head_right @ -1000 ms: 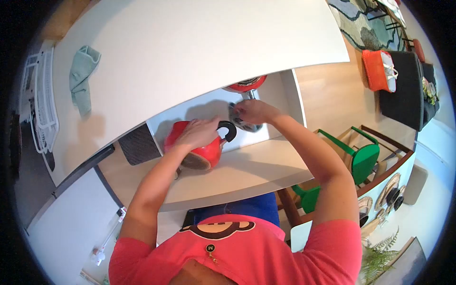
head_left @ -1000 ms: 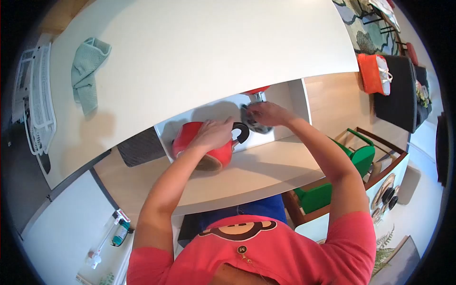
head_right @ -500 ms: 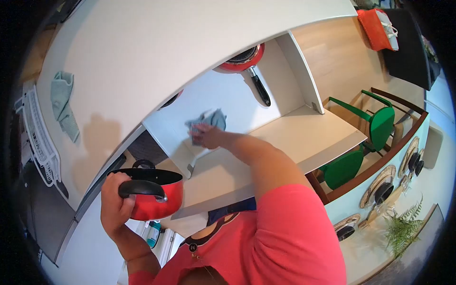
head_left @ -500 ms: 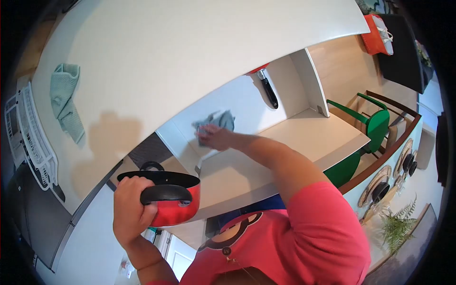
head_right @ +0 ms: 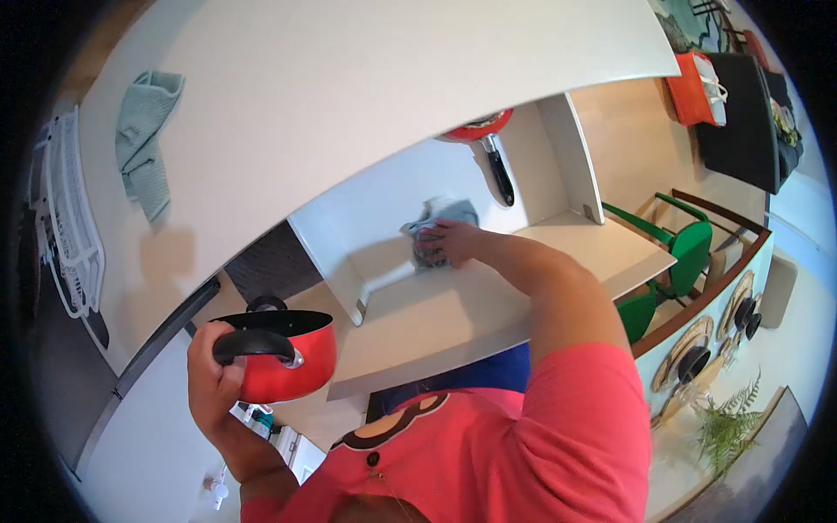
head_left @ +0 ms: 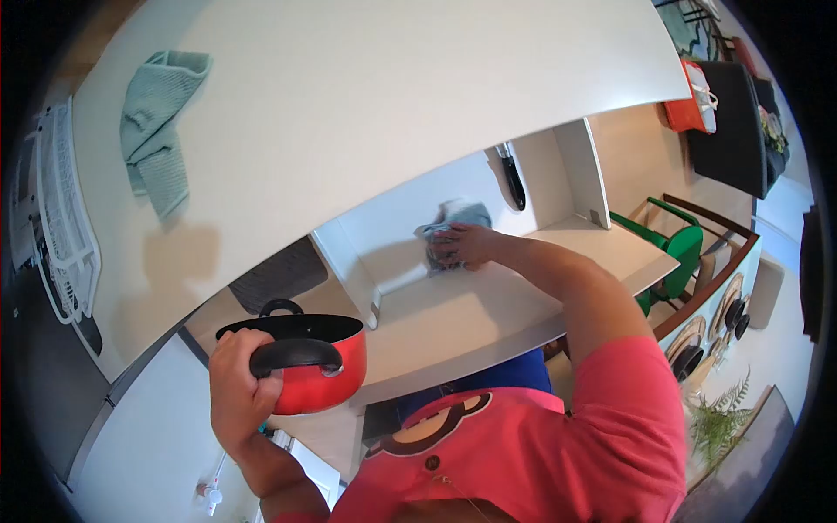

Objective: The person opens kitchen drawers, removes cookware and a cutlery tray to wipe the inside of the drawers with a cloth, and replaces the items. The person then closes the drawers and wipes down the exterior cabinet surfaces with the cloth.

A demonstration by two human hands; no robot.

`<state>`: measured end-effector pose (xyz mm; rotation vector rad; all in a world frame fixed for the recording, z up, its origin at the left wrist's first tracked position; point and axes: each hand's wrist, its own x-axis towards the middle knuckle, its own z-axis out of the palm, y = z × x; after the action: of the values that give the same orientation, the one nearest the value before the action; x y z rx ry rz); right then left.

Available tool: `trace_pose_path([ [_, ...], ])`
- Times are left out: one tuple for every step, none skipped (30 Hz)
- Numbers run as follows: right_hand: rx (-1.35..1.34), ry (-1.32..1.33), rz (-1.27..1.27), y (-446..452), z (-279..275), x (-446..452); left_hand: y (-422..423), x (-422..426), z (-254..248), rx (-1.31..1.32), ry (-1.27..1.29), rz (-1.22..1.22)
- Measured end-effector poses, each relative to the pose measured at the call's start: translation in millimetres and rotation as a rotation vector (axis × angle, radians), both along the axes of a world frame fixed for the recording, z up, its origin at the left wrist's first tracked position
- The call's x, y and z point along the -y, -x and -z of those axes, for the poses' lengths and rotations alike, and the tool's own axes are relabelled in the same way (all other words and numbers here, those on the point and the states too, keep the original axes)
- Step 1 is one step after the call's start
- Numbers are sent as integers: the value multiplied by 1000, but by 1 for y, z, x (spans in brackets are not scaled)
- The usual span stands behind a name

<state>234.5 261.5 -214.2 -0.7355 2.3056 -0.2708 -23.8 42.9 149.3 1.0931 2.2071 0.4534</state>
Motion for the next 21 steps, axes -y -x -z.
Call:
trace_pose_path([
  [-120, 30, -106, 16, 7, 0, 2, 6, -2, -12, 23, -39],
  [-341, 19, 86, 31, 24, 0, 4, 13, -3, -33, 3, -42],
  [-556, 13, 282, 46, 44, -2, 6, 20, -3, -53, -14, -45],
  [-533, -34, 525, 69, 32, -11, 6, 27, -3, -71, -29, -47],
  [-289, 52, 883, 89, 24, -18, 6, 33, -3, -79, -23, -65],
  [-561, 124, 1111, 95, 54, -12, 6, 39, -3, -88, -18, -80],
  [-500, 70, 1056, 102, 52, 3, 6, 45, -3, -97, -14, -92],
  [-445, 12, 997, 111, 48, 21, 7, 50, -3, -89, 12, -109],
  [-401, -53, 932, 117, 40, 32, 7, 54, -2, -84, 26, -130],
  [-419, -5, 795, 107, 38, 50, 7, 57, -2, -79, 35, -157],
  [-436, 37, 653, 87, 47, 78, 6, 60, -1, -78, 50, -178],
  [-451, 76, 512, 68, 58, 103, 6, 62, 0, -79, 63, -196],
  [-464, 113, 371, 64, 62, 107, 7, 63, 0, -81, 75, -214],
  [-406, 201, 272, 64, 55, 94, 6, 66, -2, -87, 84, -239],
  [-345, 289, 174, 58, 48, 74, 6, 68, -4, -77, 76, -273],
  [-278, 379, 80, 56, 48, 63, 5, 70, -6, -66, 73, -303],
  [-374, 200, -15, 70, 56, 49, 5, 72, -6, -54, 73, -331],
  [-341, 111, 166, 89, 41, 36, 5, 74, -6, -45, 57, -331],
  [-302, 25, 351, 108, 20, 32, 5, 77, -5, -33, 46, -328],
  [-282, 12, 533, 120, 24, 44, 5, 79, -3, -18, 36, -327],
  [-262, -5, 716, 137, 31, 60, 5, 79, 0, -27, 16, -311],
])
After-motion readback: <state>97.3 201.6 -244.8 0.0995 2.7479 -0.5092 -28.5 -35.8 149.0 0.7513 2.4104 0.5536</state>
